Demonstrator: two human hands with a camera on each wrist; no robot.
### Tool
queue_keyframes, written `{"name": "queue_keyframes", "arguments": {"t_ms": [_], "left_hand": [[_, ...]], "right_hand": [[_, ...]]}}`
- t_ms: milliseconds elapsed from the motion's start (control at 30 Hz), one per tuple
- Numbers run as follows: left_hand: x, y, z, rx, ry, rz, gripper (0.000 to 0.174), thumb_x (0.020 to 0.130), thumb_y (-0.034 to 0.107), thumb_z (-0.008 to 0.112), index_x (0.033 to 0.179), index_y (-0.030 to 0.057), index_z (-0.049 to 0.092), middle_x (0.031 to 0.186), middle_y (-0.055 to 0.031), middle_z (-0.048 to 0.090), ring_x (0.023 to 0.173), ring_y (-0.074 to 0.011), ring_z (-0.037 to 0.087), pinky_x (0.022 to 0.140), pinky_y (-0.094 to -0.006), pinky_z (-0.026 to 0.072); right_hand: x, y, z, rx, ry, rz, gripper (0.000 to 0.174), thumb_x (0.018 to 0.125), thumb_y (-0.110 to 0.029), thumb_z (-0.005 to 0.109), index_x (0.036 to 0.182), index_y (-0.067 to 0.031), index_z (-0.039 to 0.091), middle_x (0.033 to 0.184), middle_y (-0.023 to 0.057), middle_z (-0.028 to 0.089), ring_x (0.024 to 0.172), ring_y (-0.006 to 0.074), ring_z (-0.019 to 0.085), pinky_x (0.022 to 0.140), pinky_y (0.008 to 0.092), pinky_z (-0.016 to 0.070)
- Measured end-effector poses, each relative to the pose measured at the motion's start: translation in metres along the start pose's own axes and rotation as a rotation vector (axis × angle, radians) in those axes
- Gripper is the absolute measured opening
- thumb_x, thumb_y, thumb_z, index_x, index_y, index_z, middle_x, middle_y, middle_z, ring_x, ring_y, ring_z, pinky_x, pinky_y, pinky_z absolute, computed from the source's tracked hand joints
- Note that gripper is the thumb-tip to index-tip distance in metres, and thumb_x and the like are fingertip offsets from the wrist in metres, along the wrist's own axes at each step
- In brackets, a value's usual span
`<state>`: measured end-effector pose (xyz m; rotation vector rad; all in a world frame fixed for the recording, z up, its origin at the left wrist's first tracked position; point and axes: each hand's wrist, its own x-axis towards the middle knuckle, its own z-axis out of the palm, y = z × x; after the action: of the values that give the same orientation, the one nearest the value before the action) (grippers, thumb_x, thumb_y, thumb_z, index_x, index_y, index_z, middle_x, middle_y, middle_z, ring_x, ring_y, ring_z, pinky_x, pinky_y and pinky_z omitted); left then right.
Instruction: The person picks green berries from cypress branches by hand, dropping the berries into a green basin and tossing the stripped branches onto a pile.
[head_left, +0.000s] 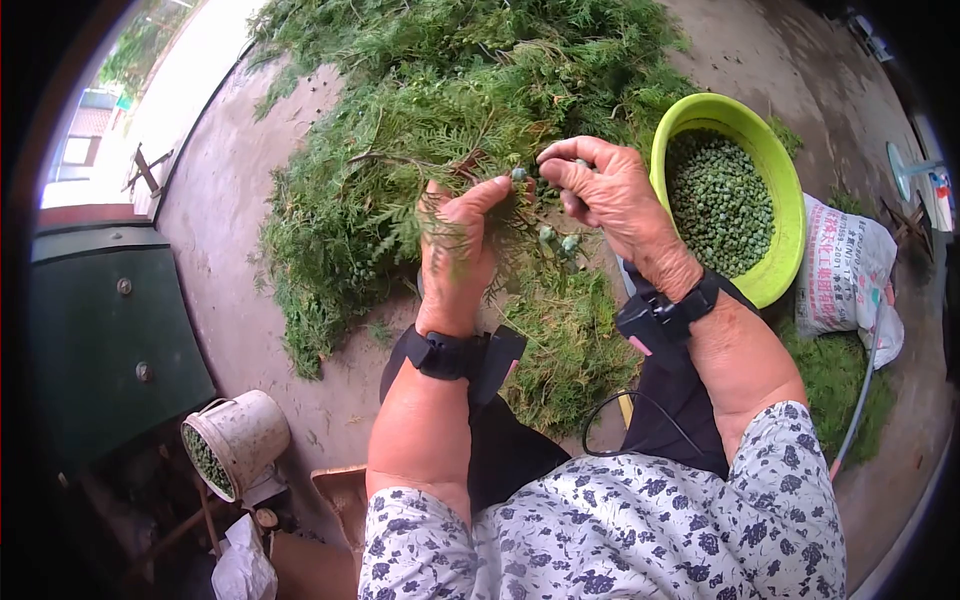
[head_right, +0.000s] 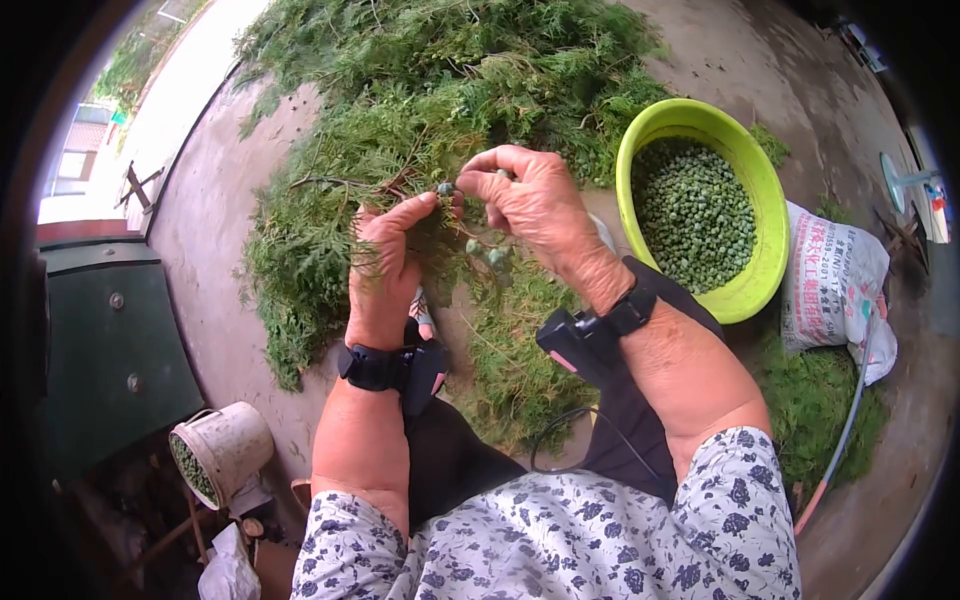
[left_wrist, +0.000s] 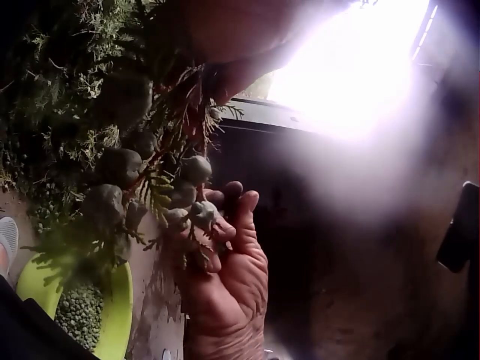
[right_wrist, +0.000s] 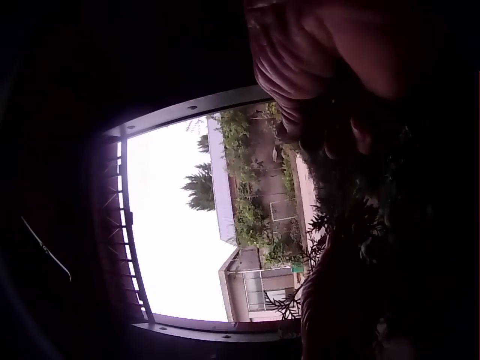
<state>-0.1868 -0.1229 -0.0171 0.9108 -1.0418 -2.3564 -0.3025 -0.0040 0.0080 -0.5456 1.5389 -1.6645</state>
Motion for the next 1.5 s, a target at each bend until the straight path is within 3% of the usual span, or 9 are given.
{"name": "queue_keyframes", "arguments": {"t_ms": [100,200,533,767,1033,1300,1400,1433,1500], "left_hand": [[-0.011,-0.003,0.009,0.179,-0.081,0.161,0.011,0.079,-0.002,0.061,0.089,-0.0048,0.061,0.082,-0.0110,0.065,0.072,-0.0181,0.064,0.067,-0.0289,0.0530],[-0.005,-0.003,0.009,-0.080,-0.017,-0.064,0.008,0.077,-0.002,0.063,0.085,-0.0044,0.064,0.083,-0.0109,0.065,0.071,-0.0180,0.064,0.065,-0.0288,0.0528],[-0.006,-0.007,0.010,-0.044,-0.008,-0.060,0.010,0.078,-0.002,0.062,0.087,-0.0063,0.063,0.080,-0.0118,0.065,0.066,-0.0191,0.063,0.060,-0.0288,0.0529],[-0.012,0.008,0.020,-0.055,0.003,-0.085,0.010,0.076,-0.007,0.062,0.086,-0.0064,0.060,0.077,-0.0122,0.063,0.063,-0.0196,0.061,0.058,-0.0302,0.0522],[-0.016,-0.001,0.011,-0.145,0.130,-0.064,0.010,0.079,-0.004,0.061,0.088,-0.0083,0.058,0.080,-0.0134,0.063,0.069,-0.0209,0.062,0.064,-0.0306,0.0517],[-0.071,-0.005,0.032,-0.144,0.038,-0.066,0.019,0.091,0.013,0.051,0.094,-0.0057,0.056,0.086,-0.0095,0.061,0.077,-0.0171,0.057,0.071,-0.0268,0.0475],[-0.099,-0.009,0.047,-0.225,0.083,-0.057,0.018,0.089,0.012,0.054,0.097,-0.0038,0.055,0.089,-0.0105,0.062,0.080,-0.0197,0.059,0.073,-0.0297,0.0496],[-0.109,-0.011,0.051,-0.241,0.104,-0.053,0.018,0.088,0.011,0.055,0.098,-0.0031,0.055,0.090,-0.0109,0.062,0.081,-0.0209,0.060,0.075,-0.0310,0.0506],[-0.132,-0.015,0.064,-0.250,0.144,-0.022,0.019,0.090,0.012,0.053,0.100,-0.0038,0.056,0.094,-0.0122,0.062,0.085,-0.0207,0.059,0.078,-0.0300,0.0492]], "right_hand": [[0.008,0.008,0.006,-0.406,0.068,-0.206,0.020,0.073,-0.018,0.072,0.081,-0.0013,0.065,0.067,0.0047,0.061,0.055,0.0088,0.054,0.052,0.0239,0.0450],[0.012,0.008,0.005,-0.443,0.037,-0.151,0.019,0.072,-0.018,0.071,0.080,-0.0016,0.065,0.066,0.0059,0.061,0.056,0.0097,0.055,0.053,0.0253,0.0455],[0.006,0.010,0.005,-0.296,-0.039,-0.028,0.016,0.083,-0.017,0.066,0.088,-0.0024,0.061,0.067,0.0004,0.059,0.049,0.0025,0.051,0.039,0.0155,0.0367],[0.007,0.008,-0.008,0.420,-0.184,0.202,0.012,0.085,-0.009,0.061,0.089,0.0013,0.056,0.069,0.0067,0.061,0.051,0.0076,0.053,0.038,0.0185,0.0384],[-0.019,-0.012,-0.045,0.635,0.116,0.164,0.016,0.084,-0.011,0.059,0.096,-0.0020,0.055,0.086,0.0109,0.061,0.076,0.0214,0.061,0.060,0.0298,0.0513],[-0.059,-0.034,-0.135,0.916,0.393,0.034,0.049,0.086,-0.044,0.054,0.095,0.0046,0.051,0.094,0.0190,0.051,0.084,0.0289,0.055,0.075,0.0397,0.0512],[-0.077,-0.036,-0.183,0.851,0.481,-0.050,0.089,0.085,-0.057,0.046,0.133,0.0130,0.017,0.112,0.0239,0.039,0.102,0.0349,0.048,0.098,0.0536,0.0352],[-0.083,-0.036,-0.203,0.803,0.393,-0.087,0.104,0.082,-0.061,0.046,0.136,0.0111,-0.007,0.113,0.0250,0.038,0.118,0.0396,0.037,0.104,0.0555,0.0256],[-0.097,-0.042,-0.224,0.831,0.488,-0.118,0.101,0.082,-0.061,0.047,0.138,0.0056,-0.005,0.136,0.0277,0.018,0.131,0.0405,0.016,0.105,0.0568,0.0202]]}}
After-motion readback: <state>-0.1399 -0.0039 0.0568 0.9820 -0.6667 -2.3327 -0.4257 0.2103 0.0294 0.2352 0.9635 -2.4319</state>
